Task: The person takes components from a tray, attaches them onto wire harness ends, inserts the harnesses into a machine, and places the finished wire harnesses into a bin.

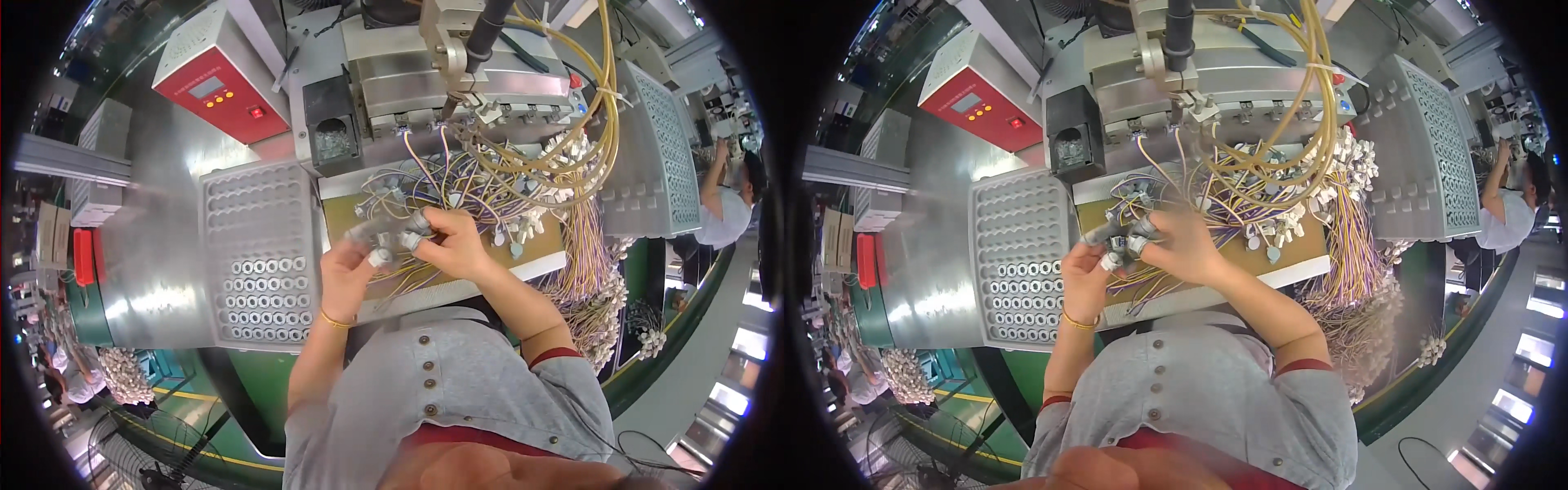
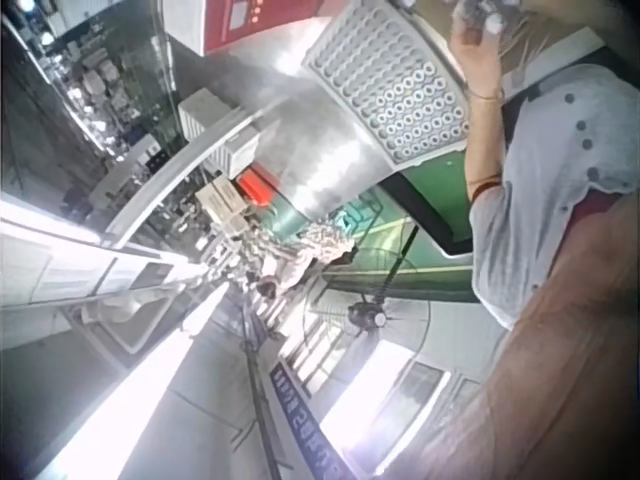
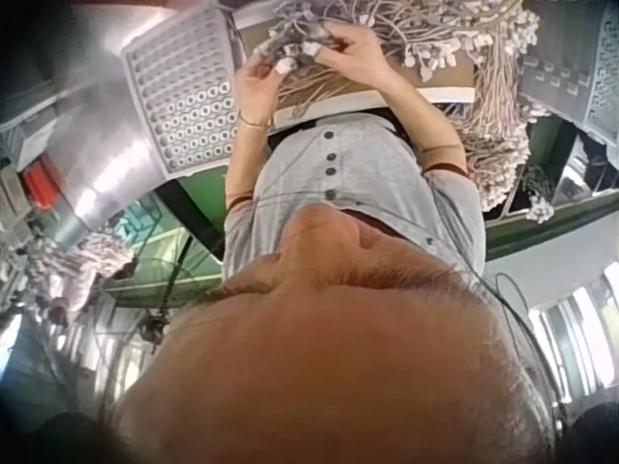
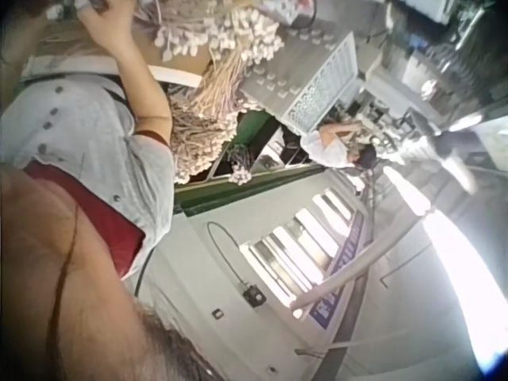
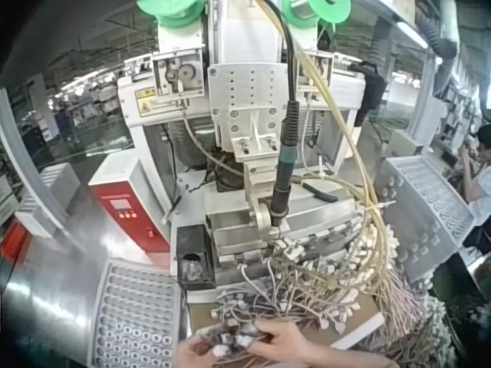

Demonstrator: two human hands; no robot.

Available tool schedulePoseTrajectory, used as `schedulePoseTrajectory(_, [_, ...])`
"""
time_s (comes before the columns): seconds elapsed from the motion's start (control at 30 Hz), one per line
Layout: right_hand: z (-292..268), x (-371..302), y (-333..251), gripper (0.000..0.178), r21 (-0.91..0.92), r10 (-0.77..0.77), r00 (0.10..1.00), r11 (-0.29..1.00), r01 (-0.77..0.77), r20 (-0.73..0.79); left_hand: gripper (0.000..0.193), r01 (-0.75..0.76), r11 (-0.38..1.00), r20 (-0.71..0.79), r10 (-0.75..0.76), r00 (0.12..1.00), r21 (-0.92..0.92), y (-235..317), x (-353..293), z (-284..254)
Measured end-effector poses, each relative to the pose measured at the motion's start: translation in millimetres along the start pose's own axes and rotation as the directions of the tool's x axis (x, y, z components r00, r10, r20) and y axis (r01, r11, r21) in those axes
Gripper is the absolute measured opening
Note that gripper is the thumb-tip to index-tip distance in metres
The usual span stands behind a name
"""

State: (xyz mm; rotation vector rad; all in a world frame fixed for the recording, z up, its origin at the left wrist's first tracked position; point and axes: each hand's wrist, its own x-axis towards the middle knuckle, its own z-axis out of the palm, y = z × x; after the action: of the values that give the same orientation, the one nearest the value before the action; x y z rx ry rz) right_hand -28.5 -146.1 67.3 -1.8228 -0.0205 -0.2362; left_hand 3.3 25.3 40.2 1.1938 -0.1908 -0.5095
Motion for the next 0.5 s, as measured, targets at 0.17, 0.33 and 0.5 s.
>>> schedulePoseTrajectory(0.17, [-5, 0, -2, 0.014, 0.027, -0.025, 1.000, 0.999, 0.025, -0.009, 0.035, 0.041, 0.994, 0.056, -0.035, 0.998, -0.104, 8, 3, 13])
schedulePoseTrajectory(0.33, [-12, 3, -3, 0.016, -0.057, -0.127, 0.991, 0.990, 0.129, 0.037, 0.034, -0.091, 0.996, 0.059, 0.091, 0.994, -0.007, 9, 2, 23])
schedulePoseTrajectory(0.5, [-18, 4, -3, 0.014, -0.083, -0.190, 0.973, 0.976, 0.202, 0.133, 0.029, -0.164, 0.977, 0.067, 0.156, 0.986, 0.136, 12, 8, 28])
